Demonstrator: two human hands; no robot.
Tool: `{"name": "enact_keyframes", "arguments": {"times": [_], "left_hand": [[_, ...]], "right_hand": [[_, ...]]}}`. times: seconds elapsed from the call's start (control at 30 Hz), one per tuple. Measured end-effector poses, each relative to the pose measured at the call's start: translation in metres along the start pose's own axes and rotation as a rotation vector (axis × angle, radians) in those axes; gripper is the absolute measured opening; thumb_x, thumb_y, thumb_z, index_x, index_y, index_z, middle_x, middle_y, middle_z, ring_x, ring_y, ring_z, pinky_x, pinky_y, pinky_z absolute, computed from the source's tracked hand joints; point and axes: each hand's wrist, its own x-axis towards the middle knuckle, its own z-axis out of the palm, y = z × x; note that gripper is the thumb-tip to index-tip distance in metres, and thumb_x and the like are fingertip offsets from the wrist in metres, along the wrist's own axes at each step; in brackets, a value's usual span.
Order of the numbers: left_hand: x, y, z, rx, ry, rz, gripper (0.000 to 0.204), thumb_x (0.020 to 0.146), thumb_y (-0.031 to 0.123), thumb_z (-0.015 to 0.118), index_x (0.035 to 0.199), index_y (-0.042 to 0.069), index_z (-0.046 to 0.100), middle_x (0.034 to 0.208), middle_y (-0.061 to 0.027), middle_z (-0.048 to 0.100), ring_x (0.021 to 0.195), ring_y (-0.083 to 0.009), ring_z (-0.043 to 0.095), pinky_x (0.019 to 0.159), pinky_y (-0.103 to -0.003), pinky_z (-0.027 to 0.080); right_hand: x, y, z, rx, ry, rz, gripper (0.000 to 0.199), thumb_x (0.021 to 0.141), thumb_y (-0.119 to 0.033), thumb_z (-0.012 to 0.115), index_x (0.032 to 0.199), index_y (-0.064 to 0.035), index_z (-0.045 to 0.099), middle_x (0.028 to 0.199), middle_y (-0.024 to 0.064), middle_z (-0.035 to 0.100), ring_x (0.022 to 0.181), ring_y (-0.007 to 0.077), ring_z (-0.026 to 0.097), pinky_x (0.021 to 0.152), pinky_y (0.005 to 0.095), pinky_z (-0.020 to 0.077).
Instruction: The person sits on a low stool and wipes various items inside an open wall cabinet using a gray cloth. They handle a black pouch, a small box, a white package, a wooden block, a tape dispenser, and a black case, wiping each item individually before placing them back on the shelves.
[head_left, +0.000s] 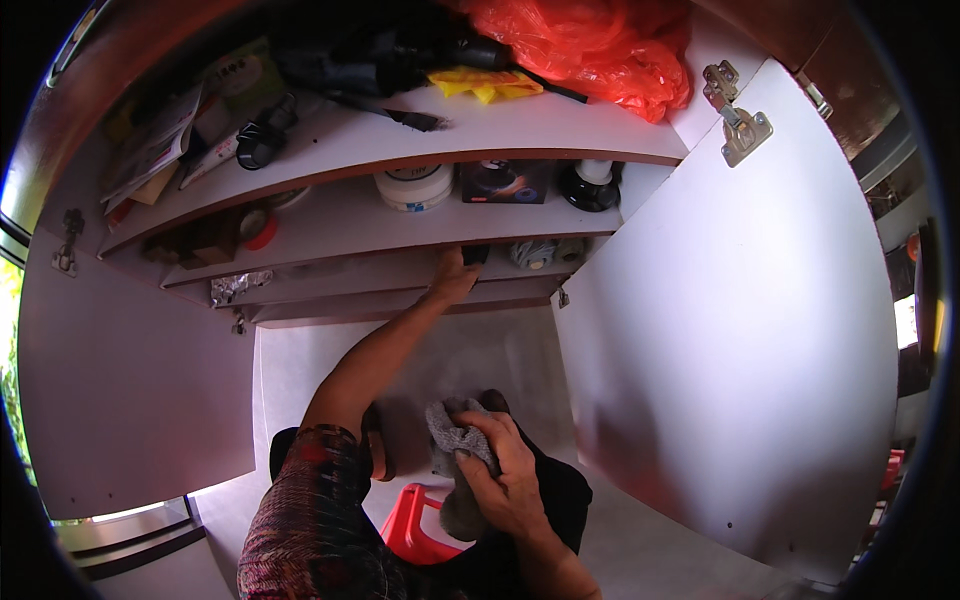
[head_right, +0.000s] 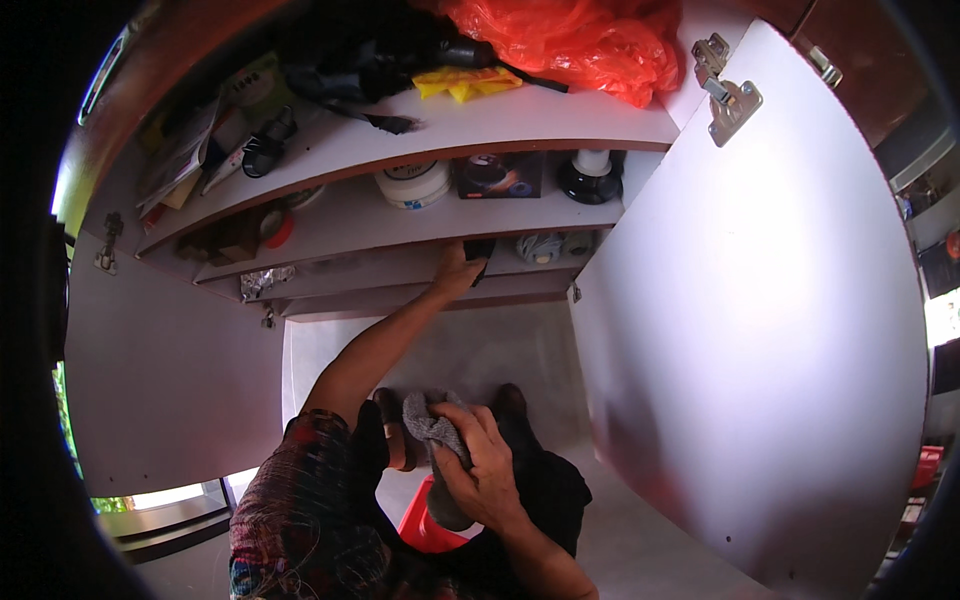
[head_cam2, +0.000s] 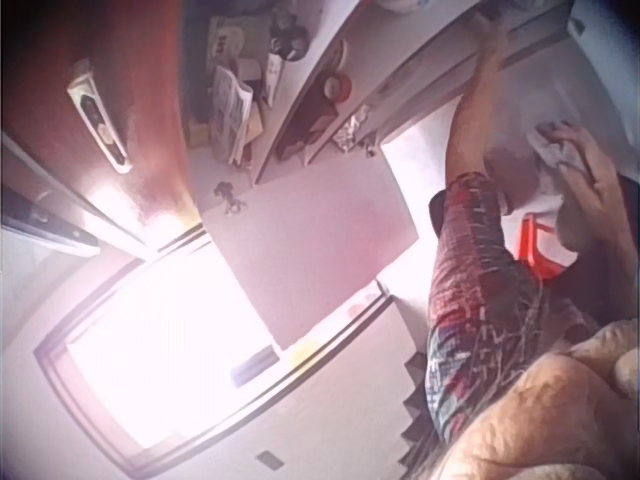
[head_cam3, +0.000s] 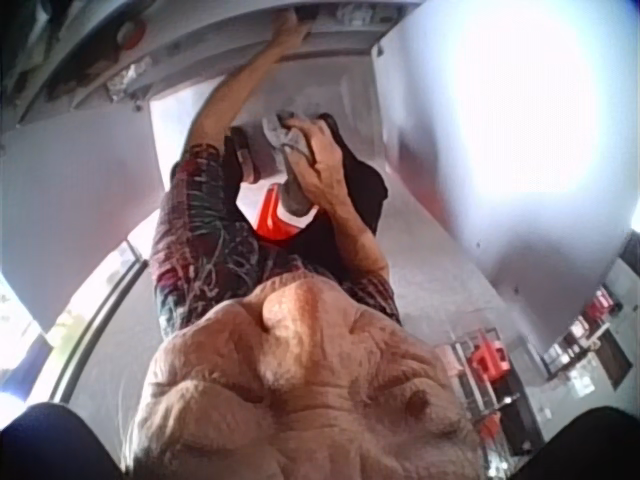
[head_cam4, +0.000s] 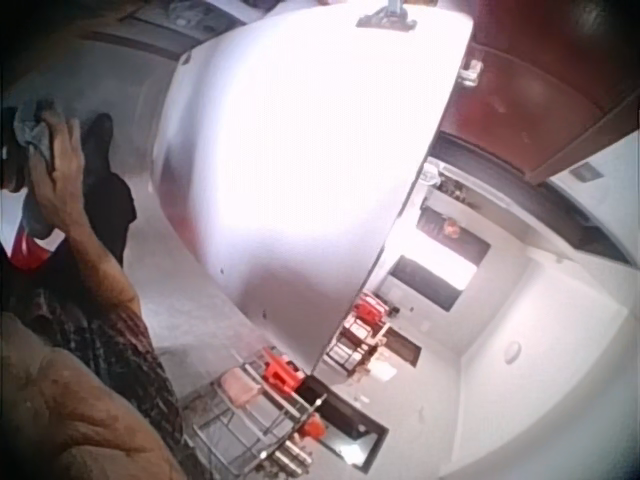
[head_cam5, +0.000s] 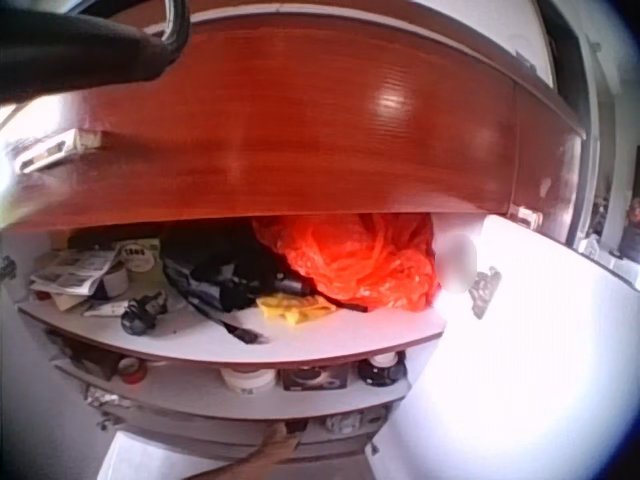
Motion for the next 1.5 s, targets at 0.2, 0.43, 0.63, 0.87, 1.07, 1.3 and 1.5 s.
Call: {"name": "enact_keyframes", "arguments": {"times": [0.2,0.43,0.63,0.87,1.07,1.3,1.5], "left_hand": [[0.007,-0.009,-0.005,0.027,-0.045,0.025,0.019,0.078,0.015,0.055,0.077,-0.004,0.056,0.061,-0.0160,0.057,0.066,-0.0273,0.060,0.060,-0.038,0.045],[0.048,-0.061,-0.008,0.394,-0.425,-0.126,0.035,0.089,0.019,0.050,0.121,0.006,0.051,0.116,-0.0137,0.055,0.107,-0.0294,0.051,0.094,-0.036,0.038],[0.042,-0.063,0.015,0.363,-0.138,0.203,0.039,0.083,0.024,0.057,0.116,0.003,0.054,0.111,-0.0150,0.057,0.105,-0.0299,0.053,0.093,-0.037,0.038],[0.021,-0.045,0.010,0.282,0.024,0.086,0.037,0.076,0.027,0.061,0.107,0.006,0.061,0.100,-0.0167,0.061,0.095,-0.0355,0.056,0.086,-0.047,0.040],[0.041,-0.100,-0.004,0.458,0.175,0.186,0.045,0.075,0.034,0.067,0.107,0.003,0.061,0.098,-0.0142,0.063,0.097,-0.0306,0.057,0.087,-0.038,0.041],[-0.026,-0.011,-0.016,0.538,0.297,0.276,0.066,0.073,0.031,0.070,0.126,0.007,0.041,0.125,-0.0173,0.040,0.113,-0.0360,0.040,0.095,-0.050,0.031],[-0.106,0.033,-0.096,0.517,0.116,0.786,0.063,0.073,0.029,0.070,0.126,0.012,0.040,0.117,-0.0139,0.039,0.105,-0.0298,0.041,0.086,-0.047,0.031]], "right_hand": [[0.001,0.000,0.001,-0.013,-0.033,0.016,0.036,0.074,0.000,0.057,0.110,-0.0015,0.054,0.098,0.0156,0.054,0.089,0.0274,0.056,0.080,0.0309,0.0431],[0.004,0.001,0.005,-0.042,-0.037,0.004,0.038,0.073,0.002,0.059,0.111,-0.0025,0.054,0.099,0.0166,0.054,0.087,0.0290,0.057,0.078,0.0316,0.0448],[0.005,0.004,0.016,0.006,-0.100,0.013,0.038,0.073,0.002,0.059,0.110,-0.0024,0.054,0.099,0.0168,0.055,0.088,0.0293,0.057,0.077,0.0316,0.0452],[0.006,0.003,0.015,-0.046,-0.078,0.002,0.038,0.072,0.002,0.059,0.109,-0.0023,0.055,0.099,0.0172,0.055,0.088,0.0302,0.057,0.077,0.0320,0.0453],[0.004,-0.001,0.022,-0.046,-0.076,-0.046,0.037,0.072,0.001,0.058,0.110,-0.0022,0.055,0.098,0.0164,0.055,0.089,0.0297,0.058,0.079,0.0315,0.0451],[0.004,0.006,0.020,-0.103,0.010,-0.082,0.032,0.076,0.000,0.056,0.108,-0.0008,0.055,0.095,0.0136,0.056,0.085,0.0244,0.057,0.078,0.0285,0.0434],[0.002,0.016,0.021,-0.059,0.105,-0.080,0.029,0.079,-0.003,0.056,0.107,-0.0007,0.055,0.094,0.0155,0.055,0.086,0.0288,0.056,0.077,0.0330,0.0444]]}}
